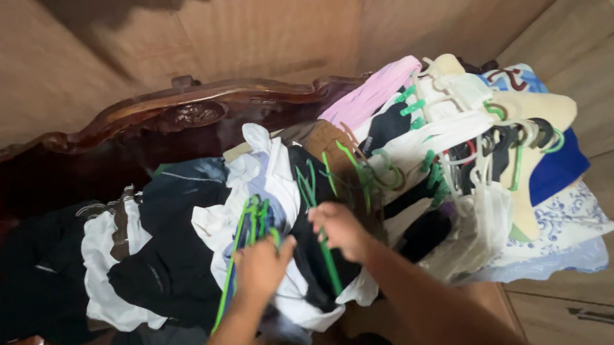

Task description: The person picks up several hangers from a pile of clothes on a bench, gathers them in their hands, and places them into a blue and white basket.

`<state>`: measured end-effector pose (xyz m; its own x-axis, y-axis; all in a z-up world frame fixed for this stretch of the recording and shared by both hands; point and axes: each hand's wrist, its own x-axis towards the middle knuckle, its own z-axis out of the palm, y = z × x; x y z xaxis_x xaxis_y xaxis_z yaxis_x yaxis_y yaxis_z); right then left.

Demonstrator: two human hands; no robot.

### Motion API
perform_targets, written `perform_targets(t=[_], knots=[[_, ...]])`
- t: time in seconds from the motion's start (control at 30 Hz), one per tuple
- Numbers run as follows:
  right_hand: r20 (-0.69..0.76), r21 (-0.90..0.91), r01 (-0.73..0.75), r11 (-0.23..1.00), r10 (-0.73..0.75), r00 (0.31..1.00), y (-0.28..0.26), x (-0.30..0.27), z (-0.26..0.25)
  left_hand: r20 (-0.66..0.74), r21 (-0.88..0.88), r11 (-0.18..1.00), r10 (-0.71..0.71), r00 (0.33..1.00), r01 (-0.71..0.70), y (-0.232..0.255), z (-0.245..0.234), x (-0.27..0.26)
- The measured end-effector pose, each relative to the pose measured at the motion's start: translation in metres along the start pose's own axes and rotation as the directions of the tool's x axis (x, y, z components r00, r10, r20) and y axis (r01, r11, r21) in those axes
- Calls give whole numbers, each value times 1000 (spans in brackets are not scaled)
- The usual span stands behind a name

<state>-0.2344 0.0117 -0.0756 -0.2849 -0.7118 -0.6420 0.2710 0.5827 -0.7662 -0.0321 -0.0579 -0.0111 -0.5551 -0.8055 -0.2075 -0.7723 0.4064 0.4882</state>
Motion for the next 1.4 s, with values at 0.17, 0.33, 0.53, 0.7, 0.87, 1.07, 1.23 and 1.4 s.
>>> perform_targets(t=[0.17,0.33,0.53,0.7,0.87,1.07,1.23,1.4], knots=[[56,55,82,995,-85,995,-11,-50,22,-86,-435,896,-139,987,88,19,-32,28],[109,80,195,977,-203,973,-31,-90,32,-126,-728,683,-48,991,-60,51,-60,16],[122,-87,421,903,-409,904,-80,-125,32,-219,-749,632,44,975,-197,85,-96,8],[146,-63,455,888,-442,885,-115,-143,22,-325,-804,469,167,931,-365,107,-122,12],[162,-174,479,861,-455,876,-143,-154,10,-217,-808,521,169,961,-274,121,-145,18],[270,-141,506,851,-458,847,-150,-170,5,-277,-819,438,264,924,-370,117,-146,10],[290,-148,534,832,-480,828,-142,-165,10,-204,-872,371,315,927,-318,100,-126,23],[265,-160,501,850,-452,852,-127,-149,31,-106,-947,256,316,943,-192,79,-122,26]])
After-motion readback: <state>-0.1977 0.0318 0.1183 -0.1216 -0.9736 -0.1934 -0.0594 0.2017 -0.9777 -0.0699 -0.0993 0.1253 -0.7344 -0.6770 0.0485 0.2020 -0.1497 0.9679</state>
